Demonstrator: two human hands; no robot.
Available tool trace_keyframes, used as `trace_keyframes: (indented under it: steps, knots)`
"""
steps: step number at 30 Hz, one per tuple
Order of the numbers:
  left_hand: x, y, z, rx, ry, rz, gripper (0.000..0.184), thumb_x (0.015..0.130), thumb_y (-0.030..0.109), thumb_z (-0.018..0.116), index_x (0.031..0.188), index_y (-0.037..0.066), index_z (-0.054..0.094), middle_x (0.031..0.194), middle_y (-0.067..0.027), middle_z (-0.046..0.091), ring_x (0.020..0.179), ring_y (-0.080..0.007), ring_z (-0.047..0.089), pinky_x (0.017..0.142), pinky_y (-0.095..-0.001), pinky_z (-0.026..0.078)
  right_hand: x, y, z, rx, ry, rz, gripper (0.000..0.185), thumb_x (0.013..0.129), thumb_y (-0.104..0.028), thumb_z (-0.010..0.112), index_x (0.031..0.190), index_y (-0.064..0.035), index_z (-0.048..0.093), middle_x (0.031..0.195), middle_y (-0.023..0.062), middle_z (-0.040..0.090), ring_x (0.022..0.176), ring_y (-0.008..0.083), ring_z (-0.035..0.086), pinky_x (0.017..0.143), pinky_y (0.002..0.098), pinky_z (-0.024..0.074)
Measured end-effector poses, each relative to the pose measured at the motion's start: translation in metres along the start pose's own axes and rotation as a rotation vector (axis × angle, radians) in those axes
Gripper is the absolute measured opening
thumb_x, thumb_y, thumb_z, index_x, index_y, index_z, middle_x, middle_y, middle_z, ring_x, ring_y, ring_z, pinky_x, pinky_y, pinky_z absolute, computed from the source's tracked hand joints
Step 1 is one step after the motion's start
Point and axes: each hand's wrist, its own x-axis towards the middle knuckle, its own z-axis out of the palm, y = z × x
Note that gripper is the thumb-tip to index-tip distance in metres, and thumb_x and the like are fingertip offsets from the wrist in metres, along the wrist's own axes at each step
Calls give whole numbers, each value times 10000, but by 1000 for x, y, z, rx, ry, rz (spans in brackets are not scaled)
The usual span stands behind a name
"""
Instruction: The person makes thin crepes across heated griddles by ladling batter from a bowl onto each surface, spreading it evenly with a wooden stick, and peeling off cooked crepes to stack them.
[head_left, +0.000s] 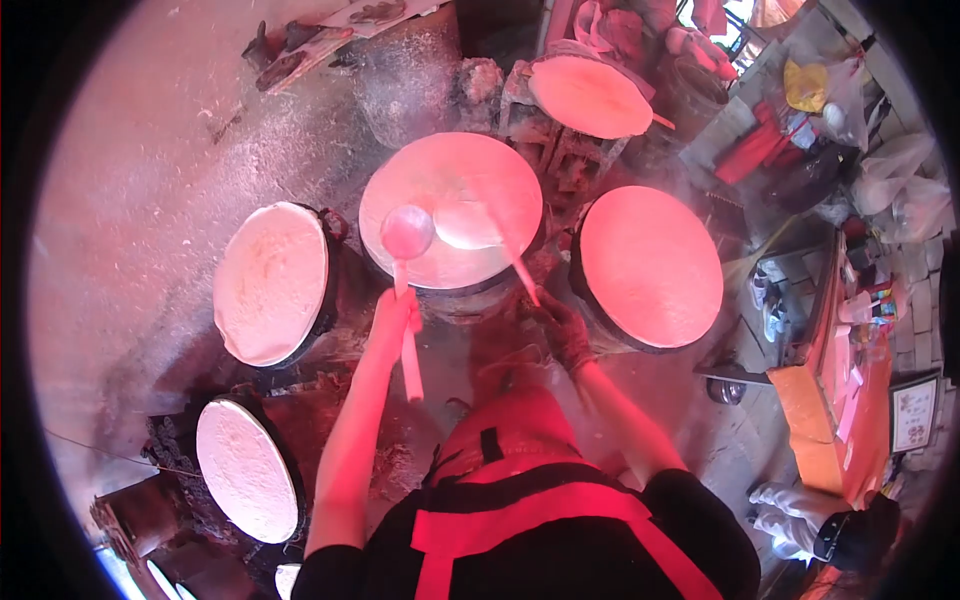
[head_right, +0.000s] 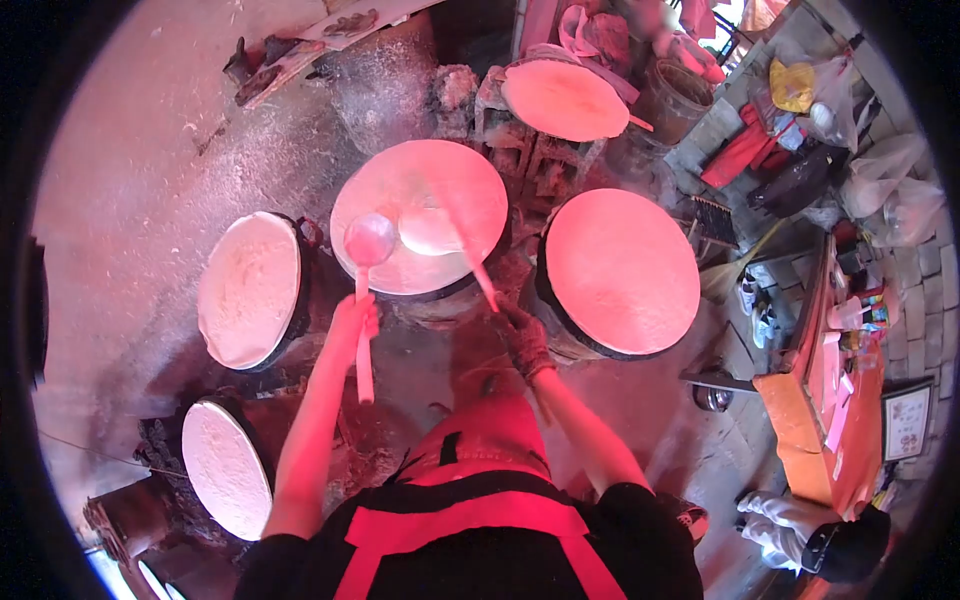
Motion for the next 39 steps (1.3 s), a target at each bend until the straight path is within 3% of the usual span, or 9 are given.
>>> trace_keyframes:
  steps: [3,8,11,13,16,23,27,34,39]
  knots:
    - [43,-7,24,142,104,-8,73,824,57,462,790,25,407,630,-27,421,481,-129,437,398,-241,358,-2,29,33,363,220,-22,372,837,-213,607,1191,-109,561,913,41,634,747,120,596,662,248,474]
    - [61,-22,54,-236,-60,-118,81,828,54,480,856,1,424,667,-35,447,557,-156,494,443,-246,431,-6,27,79,565,-98,338,349,825,-156,618,1172,-149,580,666,0,558,481,56,469,388,204,329]
    - [35,13,20,-522,-255,-258,91,854,65,484,878,-8,435,674,-35,446,501,-136,455,411,-206,392,4,10,60,679,-205,260,388,819,-86,582,1204,-109,541,945,10,575,765,58,509,604,202,397]
    - [-31,59,18,-872,-256,-497,104,874,74,487,916,-13,446,672,-20,440,477,-98,422,375,-159,339,42,38,36,587,-189,14,371,808,-85,565,1178,-114,558,852,29,574,698,119,522,592,254,439]
    - [-78,55,1,-717,-409,-331,134,865,60,501,960,-23,456,670,-6,428,489,-53,393,345,-135,280,83,49,14,539,-40,148,348,801,-134,566,1149,-131,584,639,66,583,504,232,517,539,334,464]
    - [-155,25,-21,-673,137,-386,105,848,49,523,915,16,450,660,5,418,465,-40,364,331,-143,253,-2,1,44,-549,-454,-348,449,829,-204,549,1262,-115,468,795,149,620,678,265,581,677,359,487]
    - [-212,-8,-40,-842,320,-250,90,871,101,513,864,50,439,630,27,401,431,-28,336,325,-144,243,26,-1,121,-61,-591,-212,406,818,-212,536,1184,-41,498,1008,216,588,889,369,581,758,428,464]
    - [-277,-32,-89,-1045,586,42,63,891,86,479,891,32,448,679,-5,407,441,-22,318,325,-142,222,34,-136,325,-606,-962,-746,340,789,-281,551,1044,-56,546,883,212,590,828,378,582,693,446,457]
    - [-289,-25,-143,-1058,672,198,78,894,75,457,950,21,453,691,-7,401,446,-26,315,341,-148,240,9,-149,463,-850,-881,-969,206,772,-241,553,918,-96,563,890,145,580,704,304,620,588,423,486]
